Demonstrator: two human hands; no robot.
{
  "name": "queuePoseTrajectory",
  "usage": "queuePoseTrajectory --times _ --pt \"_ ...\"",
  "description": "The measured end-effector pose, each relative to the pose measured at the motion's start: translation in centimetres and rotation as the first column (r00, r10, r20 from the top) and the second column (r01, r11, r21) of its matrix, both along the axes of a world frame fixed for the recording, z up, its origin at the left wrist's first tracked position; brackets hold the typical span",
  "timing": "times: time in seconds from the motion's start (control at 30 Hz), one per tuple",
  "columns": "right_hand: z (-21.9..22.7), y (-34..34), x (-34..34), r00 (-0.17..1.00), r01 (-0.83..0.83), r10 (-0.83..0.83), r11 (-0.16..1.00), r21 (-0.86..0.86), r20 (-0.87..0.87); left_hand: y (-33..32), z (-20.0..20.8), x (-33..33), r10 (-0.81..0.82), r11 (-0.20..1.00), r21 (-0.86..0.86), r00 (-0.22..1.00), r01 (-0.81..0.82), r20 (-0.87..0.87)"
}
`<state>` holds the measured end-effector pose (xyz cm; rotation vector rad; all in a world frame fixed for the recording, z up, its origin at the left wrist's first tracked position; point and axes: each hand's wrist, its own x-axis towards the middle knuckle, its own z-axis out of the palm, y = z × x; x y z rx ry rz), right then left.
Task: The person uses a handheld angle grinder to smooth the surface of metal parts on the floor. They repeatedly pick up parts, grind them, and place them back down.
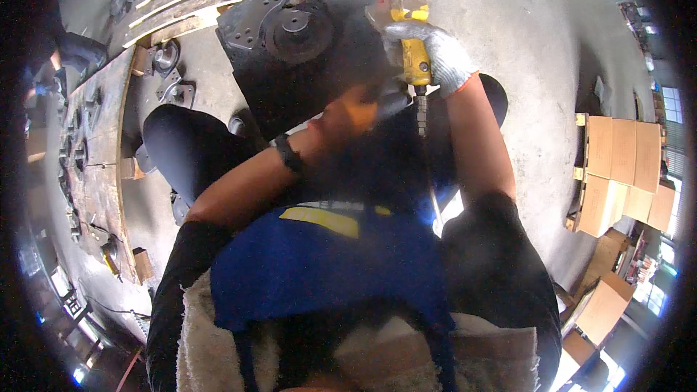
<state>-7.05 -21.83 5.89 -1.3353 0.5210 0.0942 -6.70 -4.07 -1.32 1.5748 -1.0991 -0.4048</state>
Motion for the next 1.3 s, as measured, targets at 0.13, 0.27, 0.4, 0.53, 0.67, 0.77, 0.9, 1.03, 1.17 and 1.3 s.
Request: queuePoseTrajectory --times 0.13,0.27,0.4,0.53,0.67,0.77,0.9,1.03,1.17,1.3 --pt "1.5 0.7 -1.1 0.999 -0.019 0.014 0.992 -0.121 -0.042 2.3 0.1 -1.5 -0.006 0.983 0.158 0.879 0.093 -0.477" --pt "0.4 0.4 -1.6 0.98 -0.169 0.165 0.985 0.021 0.112 4.6 -0.6 -2.1 -0.088 0.942 0.283 0.945 0.182 -0.315" --pt "-2.1 0.0 -1.3 0.97 -0.219 0.21 0.973 0.068 0.12 4.8 -3.1 -2.4 -0.041 0.982 0.179 0.993 0.061 -0.112" --pt "-0.1 1.6 -1.1 0.974 -0.225 0.228 0.967 0.119 -0.015 4.4 -1.6 -1.6 0.094 0.991 0.098 0.995 -0.089 -0.044" --pt "0.2 2.7 -0.1 0.971 -0.238 0.237 0.966 0.098 0.021 3.7 -2.5 -0.4 0.116 0.992 0.026 0.988 -0.12 0.105" --pt "-1.2 2.1 2.0 0.918 -0.396 0.395 0.917 0.049 0.027 3.2 -2.0 0.8 0.127 0.991 0.013 0.967 -0.133 0.219" --pt "0.2 3.4 3.8 0.913 -0.409 0.405 0.902 -0.14 -0.054 3.3 2.0 1.4 0.093 0.994 0.072 0.972 -0.079 -0.218" --pt "0.0 4.6 7.2 0.871 -0.489 0.473 0.858 -0.156 -0.129 3.3 -0.1 3.6 0.023 0.992 -0.122 0.992 -0.039 -0.128" --pt "-1.0 3.6 8.2 0.835 -0.546 0.533 0.835 -0.075 -0.139 2.2 -0.6 3.3 -0.169 0.914 -0.376 0.705 -0.149 -0.689" --pt "-0.1 5.1 8.2 0.844 -0.537 0.527 0.834 -0.129 -0.104 2.0 -2.4 4.2 -0.036 0.89 -0.451 0.975 -0.068 -0.218"
